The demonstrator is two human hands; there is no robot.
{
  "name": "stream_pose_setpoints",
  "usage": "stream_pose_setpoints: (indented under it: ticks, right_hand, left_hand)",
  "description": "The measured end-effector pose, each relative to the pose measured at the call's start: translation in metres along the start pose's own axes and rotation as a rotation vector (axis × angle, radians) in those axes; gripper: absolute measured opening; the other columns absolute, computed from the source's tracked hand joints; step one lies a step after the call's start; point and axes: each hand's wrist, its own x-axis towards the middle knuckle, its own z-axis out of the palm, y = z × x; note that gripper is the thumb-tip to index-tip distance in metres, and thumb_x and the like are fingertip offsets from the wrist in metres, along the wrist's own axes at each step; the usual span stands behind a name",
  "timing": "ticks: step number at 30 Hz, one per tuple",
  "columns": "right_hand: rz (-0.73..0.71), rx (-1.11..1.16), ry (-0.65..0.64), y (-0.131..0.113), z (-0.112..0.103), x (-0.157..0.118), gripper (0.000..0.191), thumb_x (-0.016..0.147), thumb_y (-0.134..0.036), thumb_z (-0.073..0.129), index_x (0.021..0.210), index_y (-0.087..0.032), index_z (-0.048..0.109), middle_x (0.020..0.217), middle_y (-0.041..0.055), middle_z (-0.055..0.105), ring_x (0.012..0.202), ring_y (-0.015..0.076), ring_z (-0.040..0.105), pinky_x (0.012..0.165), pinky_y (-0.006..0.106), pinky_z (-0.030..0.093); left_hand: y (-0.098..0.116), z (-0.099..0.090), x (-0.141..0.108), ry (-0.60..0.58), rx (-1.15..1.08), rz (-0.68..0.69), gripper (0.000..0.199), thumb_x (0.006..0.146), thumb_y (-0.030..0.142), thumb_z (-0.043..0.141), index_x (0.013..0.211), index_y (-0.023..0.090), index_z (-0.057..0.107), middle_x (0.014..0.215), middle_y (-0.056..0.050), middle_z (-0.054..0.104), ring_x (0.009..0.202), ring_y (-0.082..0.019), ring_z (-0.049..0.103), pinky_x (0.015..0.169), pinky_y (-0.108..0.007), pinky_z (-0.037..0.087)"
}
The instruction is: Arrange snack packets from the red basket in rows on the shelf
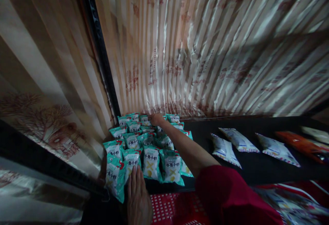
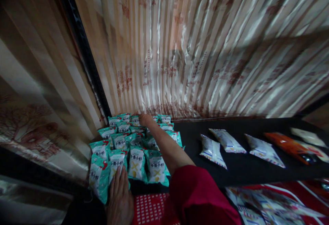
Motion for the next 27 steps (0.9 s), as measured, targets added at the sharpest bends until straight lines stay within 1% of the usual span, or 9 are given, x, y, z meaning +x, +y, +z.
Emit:
stream_pose_setpoints:
  ticks: [6,10,14,18,20,23,27]
  right_hand:
    - [-0.088,-0.059,0.03,-0.006,-0.009,-0.019,0.032,0.084,-0.019,0.044,0.106,-0.013,0.067,0.109,0.0162,0.068,0.104,0.0258,0.062,0.091,0.033,0.043]
    - [-0.17,-0.082,0.016,-0.012,-0.012,-0.029,0.03,0.085,-0.016,0.043,0.101,-0.014,0.068,0.103,0.014,0.07,0.099,0.0235,0.064,0.085,0.03,0.045]
    - [-0.222,-0.108,-0.001,-0.017,-0.01,-0.035,0.031,0.084,-0.011,0.043,0.102,-0.013,0.068,0.104,0.0146,0.069,0.1,0.023,0.064,0.088,0.032,0.043]
    - [-0.209,-0.106,0.014,-0.019,-0.008,-0.036,0.03,0.084,-0.012,0.044,0.1,-0.015,0.069,0.105,0.0141,0.069,0.104,0.0264,0.061,0.093,0.04,0.04]
    - [-0.193,-0.096,0.017,-0.021,-0.007,-0.035,0.029,0.084,-0.014,0.044,0.098,-0.017,0.07,0.104,0.0132,0.07,0.104,0.0271,0.061,0.093,0.042,0.039]
    - [-0.169,-0.082,0.019,-0.024,-0.006,-0.033,0.029,0.084,-0.014,0.044,0.097,-0.016,0.07,0.102,0.0134,0.07,0.1,0.0263,0.062,0.092,0.04,0.04]
    - [-0.129,-0.066,0.036,-0.029,-0.003,-0.03,0.03,0.084,-0.014,0.042,0.096,-0.014,0.07,0.1,0.0149,0.07,0.102,0.0264,0.061,0.094,0.039,0.039]
  left_hand:
    - [0.001,-0.005,0.001,-0.032,0.016,0.004,0.076,0.079,0.008,0.039,0.146,0.011,0.002,0.141,-0.014,0.041,0.135,-0.027,0.028,0.106,-0.043,0.032]
    - [0.001,-0.006,0.0,-0.043,-0.028,0.003,0.077,0.079,0.012,0.042,0.146,0.011,0.003,0.142,-0.016,0.039,0.135,-0.028,0.029,0.106,-0.044,0.033]
    - [0.002,-0.007,0.0,-0.043,-0.04,-0.001,0.079,0.078,0.014,0.044,0.146,0.01,0.003,0.142,-0.016,0.04,0.134,-0.029,0.029,0.105,-0.045,0.034]
    - [0.002,-0.007,0.0,-0.025,-0.033,0.003,0.08,0.078,0.014,0.044,0.146,0.01,0.002,0.141,-0.016,0.04,0.134,-0.029,0.03,0.105,-0.046,0.034]
    - [0.002,-0.006,0.0,-0.019,-0.028,0.004,0.081,0.077,0.014,0.044,0.146,0.01,0.001,0.14,-0.016,0.042,0.134,-0.029,0.03,0.105,-0.046,0.034]
    - [0.002,-0.006,0.0,-0.024,-0.02,0.006,0.081,0.077,0.013,0.044,0.146,0.01,0.001,0.141,-0.016,0.04,0.134,-0.03,0.029,0.106,-0.046,0.034]
    - [0.003,-0.008,0.0,-0.034,-0.005,0.001,0.08,0.077,0.007,0.041,0.146,0.011,0.0,0.144,-0.015,0.037,0.136,-0.028,0.027,0.107,-0.044,0.033]
